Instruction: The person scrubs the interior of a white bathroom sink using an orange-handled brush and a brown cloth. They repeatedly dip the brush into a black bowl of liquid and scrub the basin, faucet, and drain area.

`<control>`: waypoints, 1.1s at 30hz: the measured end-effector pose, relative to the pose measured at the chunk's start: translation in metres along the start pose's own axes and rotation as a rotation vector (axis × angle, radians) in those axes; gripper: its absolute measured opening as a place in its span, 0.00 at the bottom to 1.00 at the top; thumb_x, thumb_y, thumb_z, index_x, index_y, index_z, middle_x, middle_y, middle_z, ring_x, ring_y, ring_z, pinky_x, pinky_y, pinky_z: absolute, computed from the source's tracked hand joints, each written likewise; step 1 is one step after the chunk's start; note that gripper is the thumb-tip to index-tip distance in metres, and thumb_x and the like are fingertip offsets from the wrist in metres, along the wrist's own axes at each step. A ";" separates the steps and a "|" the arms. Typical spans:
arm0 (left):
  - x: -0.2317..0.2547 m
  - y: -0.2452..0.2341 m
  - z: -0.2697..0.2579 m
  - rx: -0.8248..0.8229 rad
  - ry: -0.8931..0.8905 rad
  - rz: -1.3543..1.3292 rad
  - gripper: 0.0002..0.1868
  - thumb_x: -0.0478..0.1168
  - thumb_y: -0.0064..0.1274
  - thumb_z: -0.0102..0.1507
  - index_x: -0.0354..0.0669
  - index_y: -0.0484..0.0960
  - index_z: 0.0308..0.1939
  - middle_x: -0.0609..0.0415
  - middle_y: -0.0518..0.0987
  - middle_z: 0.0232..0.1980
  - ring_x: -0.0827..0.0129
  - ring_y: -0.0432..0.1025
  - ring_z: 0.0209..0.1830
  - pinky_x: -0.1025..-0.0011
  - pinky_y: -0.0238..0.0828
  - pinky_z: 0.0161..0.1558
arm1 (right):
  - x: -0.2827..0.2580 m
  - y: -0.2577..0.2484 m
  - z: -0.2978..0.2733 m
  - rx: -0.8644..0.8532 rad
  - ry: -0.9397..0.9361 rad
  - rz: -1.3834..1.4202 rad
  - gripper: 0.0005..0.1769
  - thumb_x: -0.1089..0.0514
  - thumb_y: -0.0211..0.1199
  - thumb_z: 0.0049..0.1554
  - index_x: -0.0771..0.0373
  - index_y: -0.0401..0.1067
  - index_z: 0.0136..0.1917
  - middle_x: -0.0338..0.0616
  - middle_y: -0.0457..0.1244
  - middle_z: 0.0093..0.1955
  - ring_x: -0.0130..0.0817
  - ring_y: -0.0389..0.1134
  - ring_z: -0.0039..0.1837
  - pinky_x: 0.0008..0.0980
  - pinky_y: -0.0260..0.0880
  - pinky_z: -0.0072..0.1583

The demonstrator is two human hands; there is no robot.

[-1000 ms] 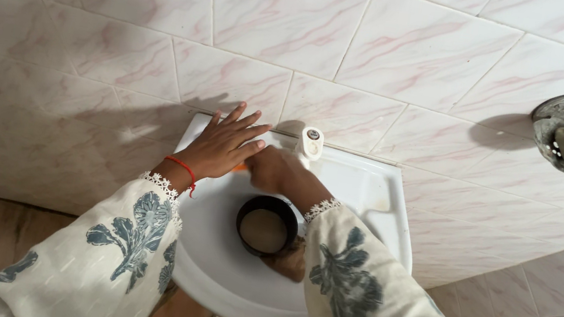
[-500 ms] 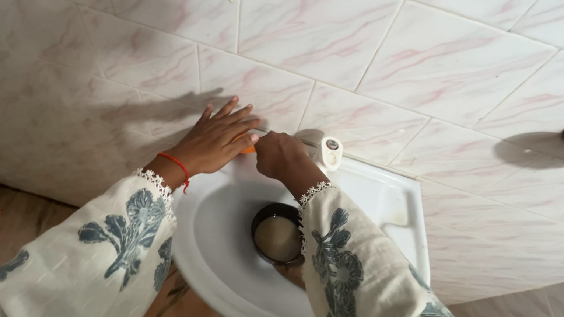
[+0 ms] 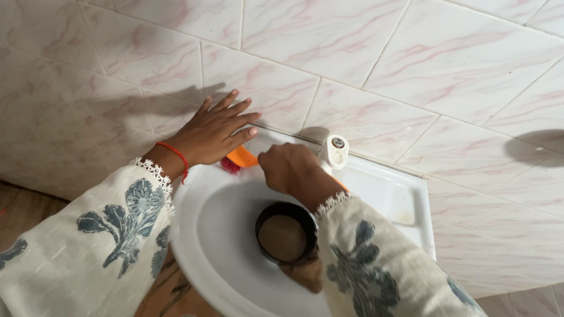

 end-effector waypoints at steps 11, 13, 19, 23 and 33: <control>-0.006 -0.008 -0.005 0.003 -0.054 -0.030 0.34 0.65 0.25 0.70 0.61 0.61 0.76 0.56 0.51 0.83 0.59 0.33 0.84 0.42 0.28 0.77 | -0.038 0.006 -0.043 0.102 -0.240 -0.017 0.19 0.57 0.55 0.56 0.58 0.73 0.61 0.49 0.70 0.46 0.47 0.74 0.46 0.42 0.74 0.48; -0.001 -0.003 -0.004 -0.006 -0.040 -0.024 0.34 0.65 0.25 0.70 0.61 0.61 0.76 0.56 0.51 0.83 0.59 0.34 0.84 0.42 0.28 0.77 | -0.033 0.005 -0.040 -0.023 -0.162 0.051 0.21 0.56 0.55 0.56 0.58 0.71 0.63 0.48 0.69 0.48 0.48 0.73 0.48 0.44 0.74 0.48; 0.010 0.004 0.005 -0.030 -0.021 -0.021 0.34 0.65 0.25 0.70 0.60 0.60 0.76 0.56 0.50 0.83 0.58 0.32 0.84 0.40 0.28 0.76 | -0.056 0.000 -0.065 0.084 -0.297 0.114 0.23 0.60 0.54 0.54 0.58 0.70 0.64 0.50 0.69 0.49 0.50 0.73 0.47 0.46 0.74 0.47; 0.017 0.012 0.008 -0.045 -0.025 -0.008 0.34 0.65 0.25 0.69 0.62 0.61 0.76 0.57 0.50 0.83 0.58 0.33 0.85 0.39 0.29 0.76 | -0.048 0.006 -0.063 0.013 -0.128 0.133 0.21 0.58 0.54 0.56 0.58 0.70 0.63 0.49 0.69 0.49 0.50 0.73 0.50 0.45 0.74 0.49; 0.018 0.007 0.016 -0.032 -0.020 -0.030 0.34 0.66 0.25 0.70 0.63 0.60 0.77 0.56 0.50 0.83 0.58 0.33 0.85 0.38 0.28 0.76 | -0.042 -0.005 -0.062 0.000 -0.070 0.108 0.16 0.59 0.56 0.54 0.59 0.75 0.56 0.51 0.70 0.49 0.50 0.74 0.50 0.46 0.74 0.47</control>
Point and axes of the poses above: each hand's wrist, its own z-axis towards the middle knuckle, its own y-axis out of the palm, x = y × z, the point moved 6 cm from there along z, towards the middle knuckle
